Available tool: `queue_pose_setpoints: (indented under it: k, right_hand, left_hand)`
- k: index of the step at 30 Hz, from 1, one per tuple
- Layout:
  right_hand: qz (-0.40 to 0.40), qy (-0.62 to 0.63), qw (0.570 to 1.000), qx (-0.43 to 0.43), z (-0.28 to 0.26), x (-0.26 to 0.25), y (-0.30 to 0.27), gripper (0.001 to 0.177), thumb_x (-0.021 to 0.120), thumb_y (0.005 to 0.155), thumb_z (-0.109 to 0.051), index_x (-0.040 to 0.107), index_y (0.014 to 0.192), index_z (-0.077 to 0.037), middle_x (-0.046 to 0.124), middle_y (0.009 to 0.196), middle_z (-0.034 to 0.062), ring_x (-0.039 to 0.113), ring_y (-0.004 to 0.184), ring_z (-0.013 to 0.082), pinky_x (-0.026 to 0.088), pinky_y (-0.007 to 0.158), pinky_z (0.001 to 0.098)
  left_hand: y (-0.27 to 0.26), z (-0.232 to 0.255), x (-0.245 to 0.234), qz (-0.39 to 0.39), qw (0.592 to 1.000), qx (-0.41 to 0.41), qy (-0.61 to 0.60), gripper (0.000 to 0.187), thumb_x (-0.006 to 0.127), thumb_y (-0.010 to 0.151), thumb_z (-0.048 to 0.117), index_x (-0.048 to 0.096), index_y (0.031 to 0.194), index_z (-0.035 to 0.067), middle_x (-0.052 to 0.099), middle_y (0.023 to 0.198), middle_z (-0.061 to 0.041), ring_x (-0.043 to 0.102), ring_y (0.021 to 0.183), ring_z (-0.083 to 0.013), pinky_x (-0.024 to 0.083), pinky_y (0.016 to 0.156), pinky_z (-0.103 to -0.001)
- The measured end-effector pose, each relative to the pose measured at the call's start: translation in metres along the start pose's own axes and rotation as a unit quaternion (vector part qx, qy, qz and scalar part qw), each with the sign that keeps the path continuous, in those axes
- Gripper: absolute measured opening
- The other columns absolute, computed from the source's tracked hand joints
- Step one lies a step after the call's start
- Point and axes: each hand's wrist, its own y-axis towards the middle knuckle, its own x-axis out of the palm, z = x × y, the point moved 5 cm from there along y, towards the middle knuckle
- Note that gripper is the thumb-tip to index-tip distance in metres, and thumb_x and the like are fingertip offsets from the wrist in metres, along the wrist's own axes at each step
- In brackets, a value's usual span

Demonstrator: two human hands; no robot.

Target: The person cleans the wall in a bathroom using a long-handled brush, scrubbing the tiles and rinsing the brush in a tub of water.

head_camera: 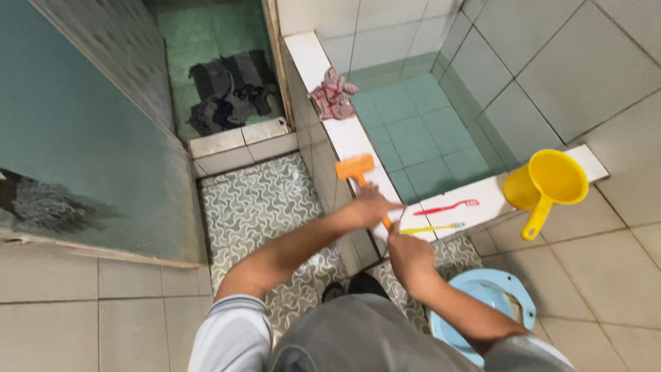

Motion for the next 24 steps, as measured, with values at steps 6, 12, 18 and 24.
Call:
queue_pose_setpoints:
  k: [6, 12, 18, 24]
  right_hand:
    - [0.074, -0.039, 0.996, 0.002, -0.01, 0.008, 0.062, 0.045, 0.056, 0.09, -0.007, 0.056, 0.132, 0.009, 0.074, 0.071, 0.0098, 0.075, 0.062, 0.0243, 0.057, 0.052, 0.0372]
    - [0.116, -0.066, 0.991, 0.007, -0.033, 0.027, 0.125, 0.055, 0.06, 0.084, -0.009, 0.055, 0.134, 0.014, 0.075, 0.068, 0.0084, 0.075, 0.058, 0.0221, 0.057, 0.049, 0.0332]
    - [0.053, -0.092, 0.994, 0.006, -0.002, 0.028, 0.019, 0.043, 0.056, 0.088, -0.011, 0.06, 0.126, 0.007, 0.072, 0.061, 0.0081, 0.073, 0.052, 0.0202, 0.055, 0.043, 0.0351]
    - [0.163, -0.111, 0.98, 0.024, -0.022, 0.021, 0.085, 0.052, 0.06, 0.086, -0.01, 0.058, 0.133, 0.01, 0.069, 0.059, 0.0033, 0.069, 0.049, 0.0174, 0.05, 0.042, 0.0323]
  left_hand:
    - [0.025, -0.051, -0.021, 0.022, 1.0, 0.003, 0.007, 0.036, 0.071, 0.076, 0.023, 0.076, 0.111, 0.03, 0.073, 0.109, -0.011, 0.061, 0.115, -0.0352, 0.038, 0.108, -0.051]
    - [0.032, -0.107, -0.036, 0.032, 0.999, -0.013, 0.015, 0.012, 0.071, 0.082, 0.027, 0.081, 0.087, 0.03, 0.075, 0.097, -0.006, 0.064, 0.109, -0.0296, 0.04, 0.105, -0.052]
    - [0.014, -0.013, 0.009, 0.002, 1.0, 0.013, -0.011, 0.017, 0.066, 0.086, 0.024, 0.081, 0.09, 0.03, 0.076, 0.099, -0.003, 0.062, 0.112, -0.0344, 0.024, 0.112, -0.073]
    - [0.043, -0.075, -0.013, 0.01, 0.998, -0.019, 0.064, 0.01, 0.07, 0.083, 0.028, 0.08, 0.087, 0.028, 0.074, 0.103, -0.004, 0.063, 0.113, -0.0296, 0.037, 0.108, -0.057]
